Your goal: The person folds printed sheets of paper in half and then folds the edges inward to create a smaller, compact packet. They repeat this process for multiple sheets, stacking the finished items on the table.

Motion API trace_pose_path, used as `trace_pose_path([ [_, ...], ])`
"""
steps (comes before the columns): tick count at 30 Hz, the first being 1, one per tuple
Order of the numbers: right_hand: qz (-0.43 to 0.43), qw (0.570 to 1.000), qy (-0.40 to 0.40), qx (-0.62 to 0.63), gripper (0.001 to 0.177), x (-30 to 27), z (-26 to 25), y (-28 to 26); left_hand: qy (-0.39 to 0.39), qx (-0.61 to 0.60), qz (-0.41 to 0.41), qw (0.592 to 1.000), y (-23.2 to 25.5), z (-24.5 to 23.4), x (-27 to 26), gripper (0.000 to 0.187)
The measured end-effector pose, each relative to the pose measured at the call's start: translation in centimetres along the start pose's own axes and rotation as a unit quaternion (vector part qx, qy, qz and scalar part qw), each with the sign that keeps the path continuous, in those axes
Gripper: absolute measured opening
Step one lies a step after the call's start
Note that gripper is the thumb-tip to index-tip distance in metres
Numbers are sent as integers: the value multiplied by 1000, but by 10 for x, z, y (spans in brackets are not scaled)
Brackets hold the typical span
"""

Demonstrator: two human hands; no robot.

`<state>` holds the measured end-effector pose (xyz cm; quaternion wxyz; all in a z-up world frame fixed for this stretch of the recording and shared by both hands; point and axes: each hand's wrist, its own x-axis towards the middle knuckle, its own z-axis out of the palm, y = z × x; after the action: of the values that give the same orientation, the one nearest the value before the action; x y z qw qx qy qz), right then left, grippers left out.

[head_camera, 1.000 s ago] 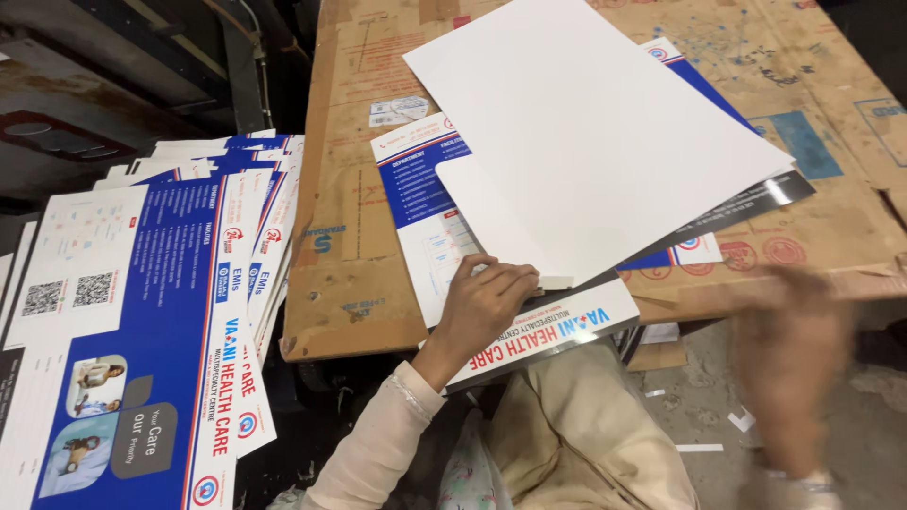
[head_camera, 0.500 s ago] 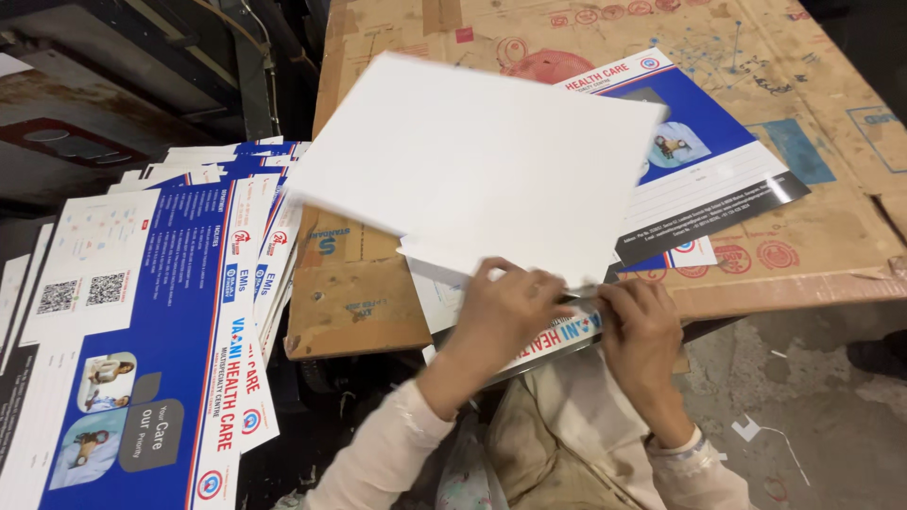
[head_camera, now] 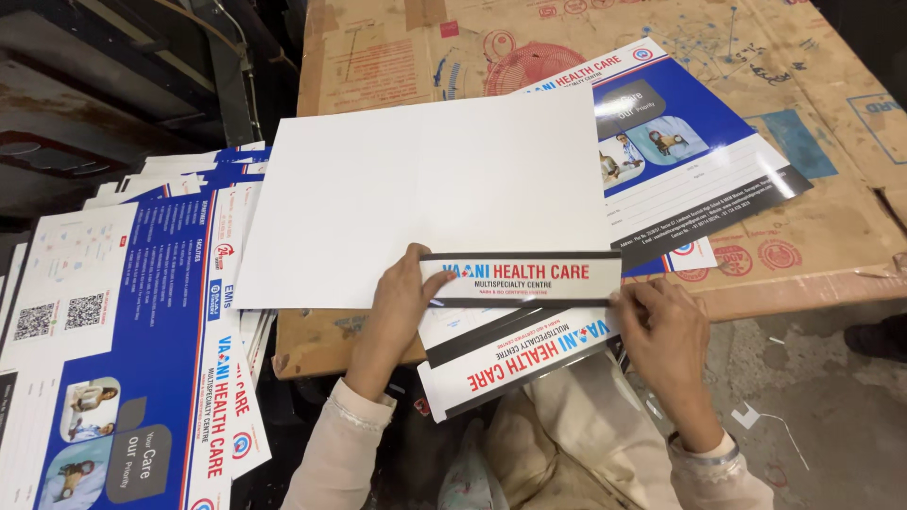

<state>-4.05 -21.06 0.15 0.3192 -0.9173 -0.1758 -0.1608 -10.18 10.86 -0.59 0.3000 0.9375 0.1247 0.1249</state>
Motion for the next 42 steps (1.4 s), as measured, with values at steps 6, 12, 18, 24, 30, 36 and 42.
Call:
trace_pose_path([
  [6,-45,993,41,-101,16,3,7,-11,-5,120,-7,993,25,1,-1,57],
  [12,-2,995,16,-94,21,4,2,-9,39,281,111,953,19,1,14,63],
  [18,21,994,24,-106,24,6,0,-20,-51,194,94,975,-2,13,16,58],
  [24,57,994,22,-92,73,15,-8,-20,-46,219,94,970,-5,23,16,56],
  [30,-297,931,-194,-91,83,-21,42,-92,-49,220,94,970,0,24,17,56],
  [36,-305,919,-249,25,121,-23,78,-100,-45,217,98,970,1,22,15,54],
  [42,-245,935,-253,-43,122,4,51,-58,-50,225,87,969,2,18,13,54],
])
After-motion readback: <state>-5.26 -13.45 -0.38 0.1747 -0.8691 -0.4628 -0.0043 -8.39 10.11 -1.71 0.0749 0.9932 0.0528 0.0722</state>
